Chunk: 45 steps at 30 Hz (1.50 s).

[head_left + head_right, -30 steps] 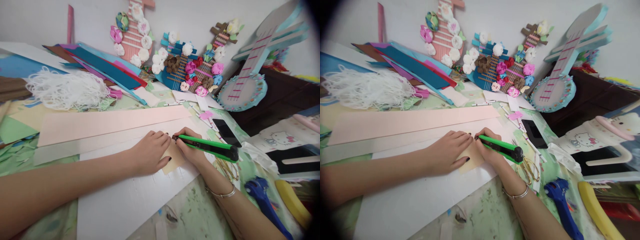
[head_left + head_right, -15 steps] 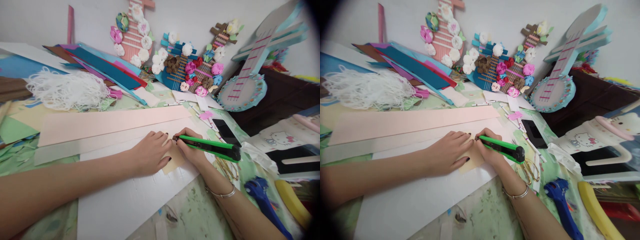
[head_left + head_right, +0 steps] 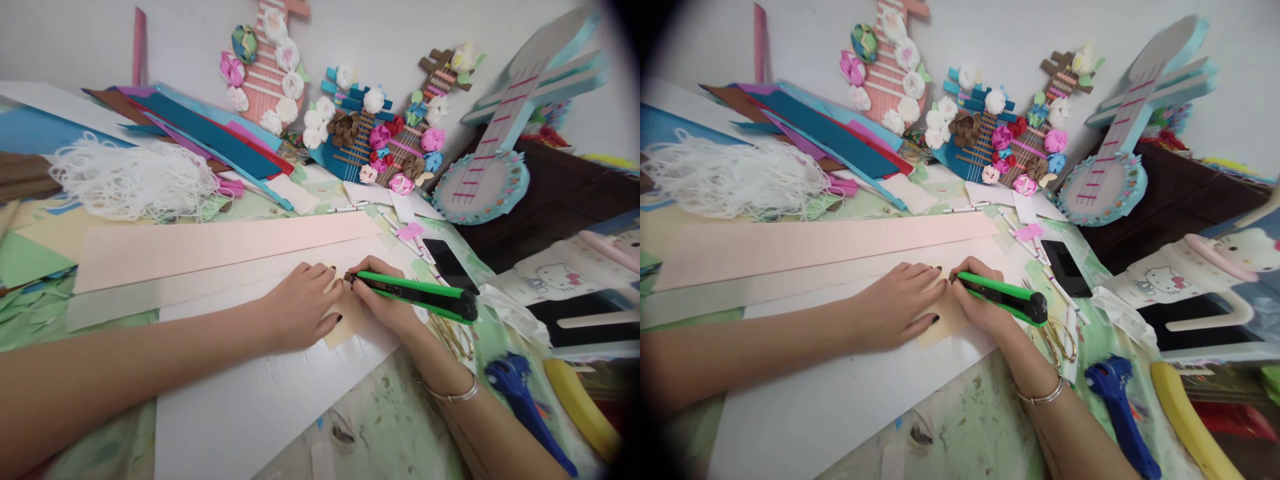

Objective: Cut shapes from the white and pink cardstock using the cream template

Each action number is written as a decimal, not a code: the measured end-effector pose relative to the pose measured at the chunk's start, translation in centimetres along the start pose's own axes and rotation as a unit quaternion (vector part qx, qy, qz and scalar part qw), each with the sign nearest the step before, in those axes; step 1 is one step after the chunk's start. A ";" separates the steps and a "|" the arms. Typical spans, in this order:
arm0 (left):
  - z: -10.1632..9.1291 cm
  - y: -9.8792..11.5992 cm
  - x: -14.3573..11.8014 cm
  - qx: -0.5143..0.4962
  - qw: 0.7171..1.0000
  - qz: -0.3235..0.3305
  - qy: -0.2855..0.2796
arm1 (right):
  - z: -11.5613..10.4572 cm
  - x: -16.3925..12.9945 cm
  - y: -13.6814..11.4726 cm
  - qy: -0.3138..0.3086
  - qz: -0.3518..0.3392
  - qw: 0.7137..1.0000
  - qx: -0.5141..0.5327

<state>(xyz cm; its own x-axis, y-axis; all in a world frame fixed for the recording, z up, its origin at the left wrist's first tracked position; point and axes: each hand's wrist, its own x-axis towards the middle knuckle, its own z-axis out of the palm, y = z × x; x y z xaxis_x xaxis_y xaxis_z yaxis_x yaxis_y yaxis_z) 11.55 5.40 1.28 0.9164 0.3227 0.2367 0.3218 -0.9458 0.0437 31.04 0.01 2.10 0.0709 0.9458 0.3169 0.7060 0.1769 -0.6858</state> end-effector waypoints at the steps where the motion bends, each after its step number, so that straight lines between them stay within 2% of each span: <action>1: 0.0 0.0 0.0 0.000 1.000 0.001 -0.001 | -0.1 -0.1 -0.1 -0.007 -0.001 1.000 -0.005; 6: -0.1 0.0 0.0 0.004 1.000 0.003 0.008 | -0.3 -0.8 -0.5 -0.008 0.019 1.000 -0.004; 12: 0.1 0.0 0.1 0.003 1.000 0.005 0.020 | 0.2 -1.4 0.1 0.009 0.048 0.998 0.044; 19: 0.2 0.0 -0.1 0.012 1.000 0.000 0.020 | 0.1 -1.4 -0.2 0.007 0.027 0.998 0.052; 45: 0.1 0.0 -0.1 0.021 1.000 0.001 0.003 | 0.2 -1.8 -0.8 0.038 0.026 0.999 0.017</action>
<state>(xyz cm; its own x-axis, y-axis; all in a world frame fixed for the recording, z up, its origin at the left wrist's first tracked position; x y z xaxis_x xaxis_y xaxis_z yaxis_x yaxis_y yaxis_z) 11.54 5.35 1.15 0.9153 0.3212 0.2430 0.3303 -0.9439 0.0036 30.26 -1.80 1.95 0.1598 0.9309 0.3284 0.6758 0.1393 -0.7238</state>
